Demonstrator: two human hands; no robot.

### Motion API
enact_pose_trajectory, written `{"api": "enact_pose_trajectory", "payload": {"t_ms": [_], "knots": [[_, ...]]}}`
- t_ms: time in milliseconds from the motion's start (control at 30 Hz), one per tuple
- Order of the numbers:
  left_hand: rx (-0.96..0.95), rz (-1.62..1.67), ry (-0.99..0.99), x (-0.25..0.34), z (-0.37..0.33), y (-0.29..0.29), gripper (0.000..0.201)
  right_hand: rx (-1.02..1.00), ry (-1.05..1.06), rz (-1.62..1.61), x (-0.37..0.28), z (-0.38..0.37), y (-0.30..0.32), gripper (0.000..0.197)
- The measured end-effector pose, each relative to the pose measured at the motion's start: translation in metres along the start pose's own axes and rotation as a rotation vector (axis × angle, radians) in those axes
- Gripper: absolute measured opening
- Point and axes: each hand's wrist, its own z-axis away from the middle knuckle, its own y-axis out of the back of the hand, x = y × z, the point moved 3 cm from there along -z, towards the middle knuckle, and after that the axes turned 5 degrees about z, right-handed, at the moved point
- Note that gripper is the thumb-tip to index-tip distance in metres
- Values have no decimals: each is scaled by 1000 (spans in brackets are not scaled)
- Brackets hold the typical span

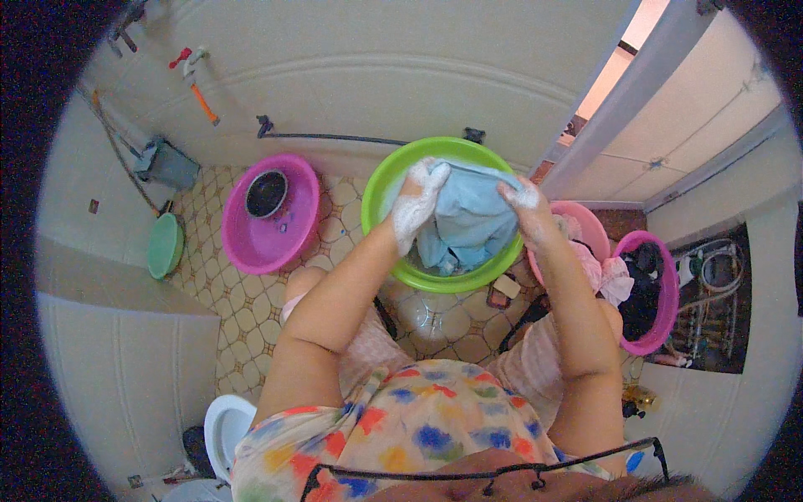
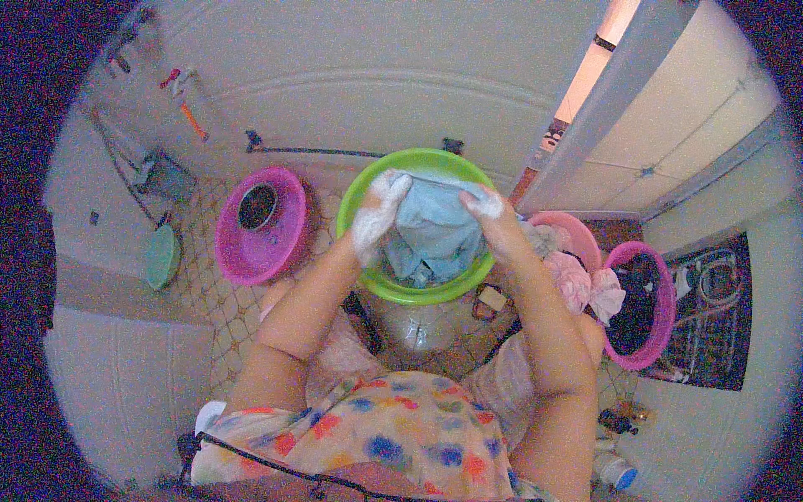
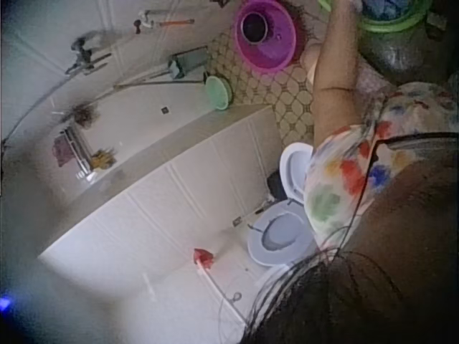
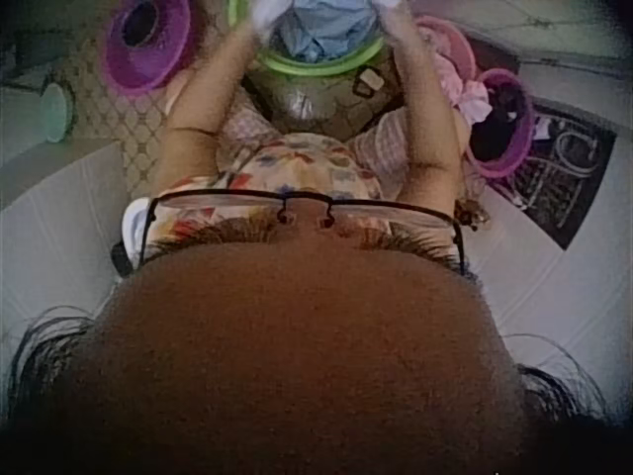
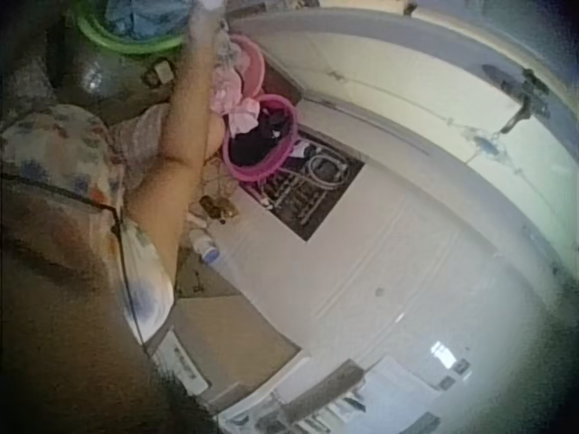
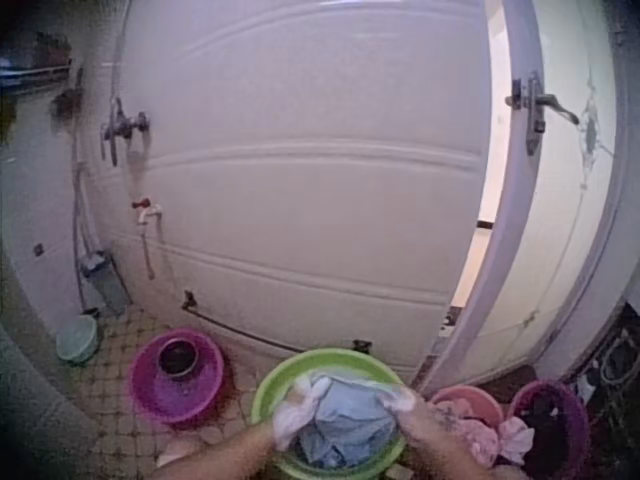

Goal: The person hand washes a light blue garment in a green basin filled with soapy water. They repeatedly scrub, squeeze, and rinse the fabric by hand, then wring it out and place it into a pink basin.

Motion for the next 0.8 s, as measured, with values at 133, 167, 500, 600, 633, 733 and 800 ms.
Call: {"api": "enact_pose_trajectory", "payload": {"t_ms": [133, 167, 500, 600, 633, 733, 800], "knots": [[-34, 309, 193, 38, 21, -25, 41, 153, 71, -206, 18, -17, 14, 20], [-28, 365, 200, 38, 24, -30, 41, 176, 76, -270, 17, -17, 10, 19], [48, 682, 326, 8, 7, -50, 39, 268, 600, 691, -15, 3, -37, 17], [53, 1005, 612, -13, 9, -54, 42, 127, 724, 897, -18, 25, -73, 18], [60, 1121, 724, -26, 11, -58, 46, 105, 779, 963, -20, 29, -80, 20], [-271, 1234, 324, -30, 30, -76, 51, 232, 596, 894, -26, 12, -58, 23], [-204, 977, -87, -21, 44, -82, 48, 365, 607, 795, -31, 1, -45, 19]]}}
